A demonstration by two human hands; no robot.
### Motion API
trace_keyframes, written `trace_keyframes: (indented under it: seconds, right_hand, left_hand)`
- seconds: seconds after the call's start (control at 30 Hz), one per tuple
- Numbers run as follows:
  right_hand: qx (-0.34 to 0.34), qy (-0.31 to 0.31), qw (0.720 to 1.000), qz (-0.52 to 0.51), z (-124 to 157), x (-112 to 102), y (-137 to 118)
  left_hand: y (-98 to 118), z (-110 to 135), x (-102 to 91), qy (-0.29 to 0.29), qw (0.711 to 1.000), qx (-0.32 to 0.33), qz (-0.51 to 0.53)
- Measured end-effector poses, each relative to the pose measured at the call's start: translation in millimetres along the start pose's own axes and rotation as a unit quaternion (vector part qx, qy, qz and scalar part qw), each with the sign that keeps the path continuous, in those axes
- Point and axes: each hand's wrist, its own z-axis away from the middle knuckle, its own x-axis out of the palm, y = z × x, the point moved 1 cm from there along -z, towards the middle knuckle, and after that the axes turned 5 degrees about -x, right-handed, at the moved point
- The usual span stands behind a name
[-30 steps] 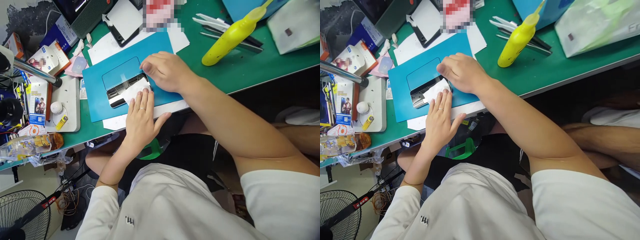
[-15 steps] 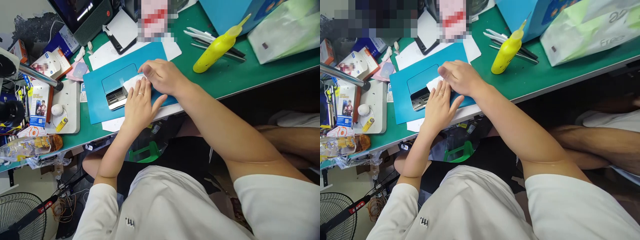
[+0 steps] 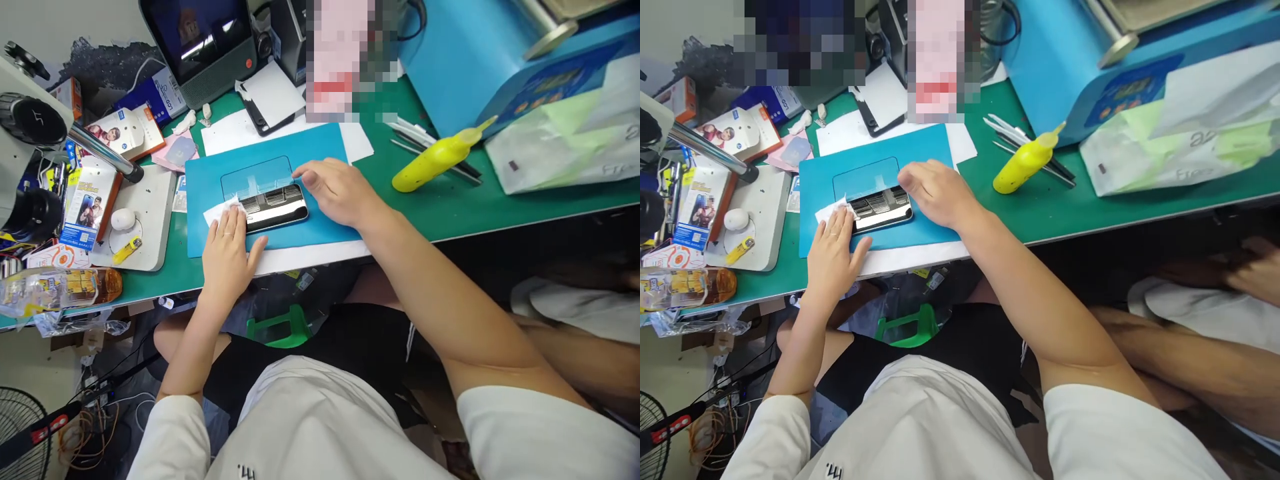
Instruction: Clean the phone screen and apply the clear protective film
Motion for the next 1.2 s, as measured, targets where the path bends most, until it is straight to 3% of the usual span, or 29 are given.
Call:
trace_keyframes:
  seconds: [0.2,0.33,0.43,0.57,0.67,0.97,1.2]
  right_hand:
    - [0.006,-0.027,0.999,0.020,0,2,-5]
    - [0.023,-0.066,0.997,0.022,-1,-9,-10]
    - [0.030,-0.162,0.986,0.023,-6,-25,-10]
    - [-0.017,-0.313,0.949,0.031,-22,-44,-4]
    - [-0.026,-0.367,0.929,0.034,-34,-50,-1]
    - [-0.062,-0.341,0.937,0.045,-30,-42,6]
    - [-0.021,-0.356,0.931,0.072,-34,-45,-6]
  left_hand:
    - [-5,26,6.3,0.063,0.998,0.018,0.004]
    - [-11,37,6.9,0.107,0.993,0.049,0.020]
    - [-15,44,8.5,0.139,0.987,0.065,0.035]
    - [-18,49,8.8,0.151,0.985,0.073,0.047]
    - [-19,52,7.1,0.147,0.986,0.065,0.046]
    - [-7,60,5.6,0.096,0.995,-0.006,0.032]
    - [-17,19,-5.8,0.041,0.998,-0.016,0.032]
